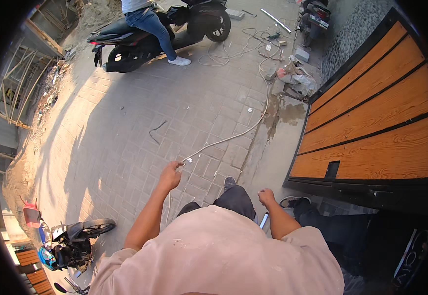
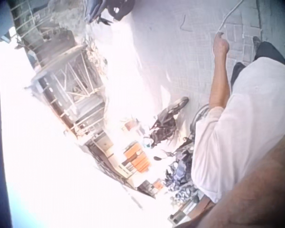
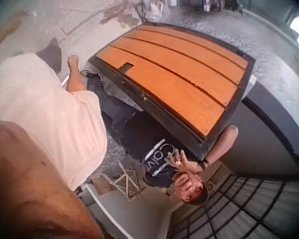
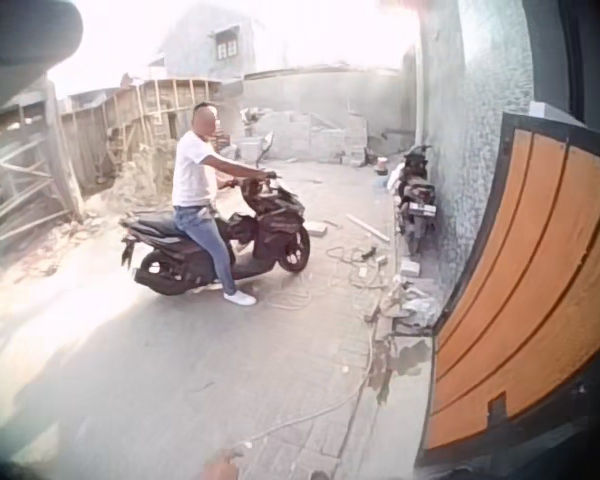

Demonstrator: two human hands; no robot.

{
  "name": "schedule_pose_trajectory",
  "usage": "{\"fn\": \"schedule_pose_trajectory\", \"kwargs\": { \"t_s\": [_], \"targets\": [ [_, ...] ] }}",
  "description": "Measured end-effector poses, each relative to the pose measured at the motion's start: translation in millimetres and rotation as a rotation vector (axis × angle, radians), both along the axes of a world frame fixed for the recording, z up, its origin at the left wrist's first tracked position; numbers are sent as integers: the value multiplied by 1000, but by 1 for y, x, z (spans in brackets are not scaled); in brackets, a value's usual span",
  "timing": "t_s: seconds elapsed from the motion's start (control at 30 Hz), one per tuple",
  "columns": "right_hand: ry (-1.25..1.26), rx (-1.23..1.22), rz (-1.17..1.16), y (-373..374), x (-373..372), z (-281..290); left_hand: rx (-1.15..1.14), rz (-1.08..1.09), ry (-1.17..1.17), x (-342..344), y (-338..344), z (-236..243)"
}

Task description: The person uses a power angle grinder to cut a metal track on the ground and then places the track against a step, where they and another person use small spacers or shims to adjust the fit.

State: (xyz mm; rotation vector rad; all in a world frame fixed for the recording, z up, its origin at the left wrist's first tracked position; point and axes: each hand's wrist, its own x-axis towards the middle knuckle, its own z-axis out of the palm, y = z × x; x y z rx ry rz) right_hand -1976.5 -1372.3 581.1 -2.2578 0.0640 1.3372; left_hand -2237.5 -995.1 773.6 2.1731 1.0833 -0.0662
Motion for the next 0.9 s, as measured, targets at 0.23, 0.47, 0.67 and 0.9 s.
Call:
{"fn": "schedule_pose_trajectory", "kwargs": {
  "t_s": [0.23, 0.47, 0.67, 0.9],
  "targets": [
    [-51, 107, -34, 159, 161, 34, -97, 862, 397, -304, -48, -134],
    [-183, 162, 125, 307, 147, 28, -774, 1173, 182, -289, -56, -136],
    [-440, 327, 473, 354, 60, 55, -915, 464, 302, -246, 27, -127],
    [-345, -15, 256, 265, 52, 59, -623, 985, -35, -200, 282, -140]
  ]
}}
